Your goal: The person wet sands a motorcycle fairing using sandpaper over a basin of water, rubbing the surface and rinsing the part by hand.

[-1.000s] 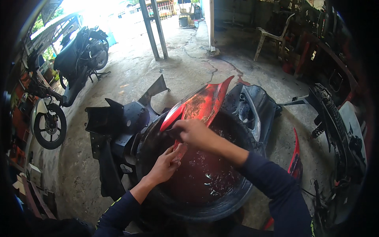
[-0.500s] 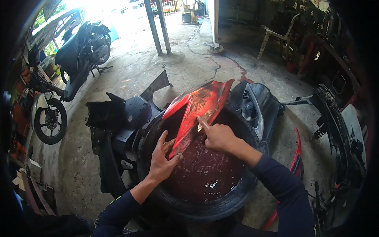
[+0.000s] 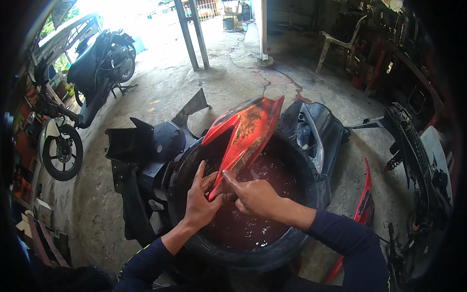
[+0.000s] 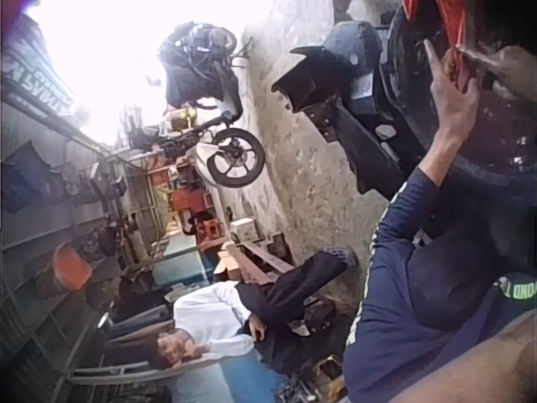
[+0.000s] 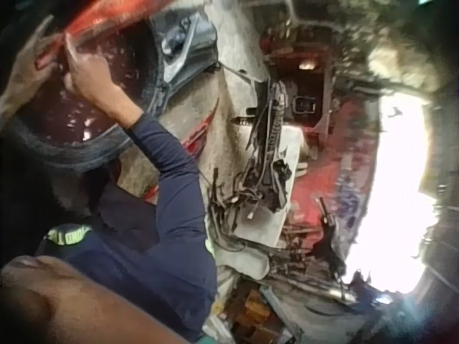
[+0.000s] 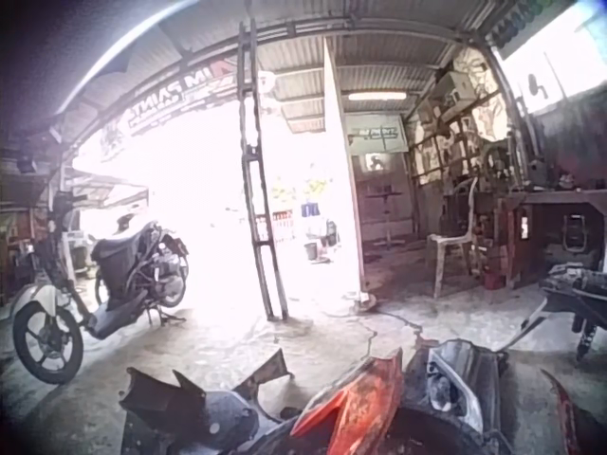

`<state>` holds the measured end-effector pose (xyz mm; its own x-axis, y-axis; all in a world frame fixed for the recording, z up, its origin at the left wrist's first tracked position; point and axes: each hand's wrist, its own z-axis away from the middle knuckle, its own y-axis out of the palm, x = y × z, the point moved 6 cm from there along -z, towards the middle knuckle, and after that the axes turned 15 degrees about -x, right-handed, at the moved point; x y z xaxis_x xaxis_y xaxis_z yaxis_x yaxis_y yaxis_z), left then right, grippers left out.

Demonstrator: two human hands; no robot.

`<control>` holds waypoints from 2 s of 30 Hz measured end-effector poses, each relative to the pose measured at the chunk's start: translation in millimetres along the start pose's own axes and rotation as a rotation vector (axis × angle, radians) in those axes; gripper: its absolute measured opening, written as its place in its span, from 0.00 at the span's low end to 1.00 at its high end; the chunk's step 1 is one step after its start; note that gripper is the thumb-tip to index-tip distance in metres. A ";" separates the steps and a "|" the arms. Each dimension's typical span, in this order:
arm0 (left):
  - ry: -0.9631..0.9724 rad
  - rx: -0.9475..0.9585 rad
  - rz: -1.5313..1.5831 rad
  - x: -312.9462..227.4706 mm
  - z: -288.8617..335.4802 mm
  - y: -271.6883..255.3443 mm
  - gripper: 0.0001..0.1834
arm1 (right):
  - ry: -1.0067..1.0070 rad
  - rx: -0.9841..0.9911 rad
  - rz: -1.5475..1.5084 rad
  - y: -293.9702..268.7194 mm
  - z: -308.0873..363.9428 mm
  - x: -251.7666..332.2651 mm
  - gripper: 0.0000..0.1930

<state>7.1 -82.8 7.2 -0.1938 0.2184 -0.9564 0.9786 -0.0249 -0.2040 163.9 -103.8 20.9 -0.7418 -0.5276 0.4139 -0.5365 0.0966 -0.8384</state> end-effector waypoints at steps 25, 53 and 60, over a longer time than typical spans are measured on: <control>-0.057 0.017 0.119 13.6 -6.3 -11.6 0.50 | 0.857 -0.335 -1.387 -25.7 13.6 -62.8 0.11; -0.013 0.052 0.041 5.7 -3.2 -5.1 0.47 | 0.979 -0.406 -1.010 -14.7 -13.5 -89.8 0.19; -0.024 0.046 0.007 -2.2 0.9 -3.7 0.47 | 0.467 -0.733 -0.310 -39.9 -29.8 -87.9 0.13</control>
<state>3.8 -84.1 9.9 -0.1891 0.1948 -0.9625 0.9759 -0.0713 -0.2062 238.4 -36.1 28.6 -0.5240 -0.2402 0.8171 -0.7405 0.6026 -0.2977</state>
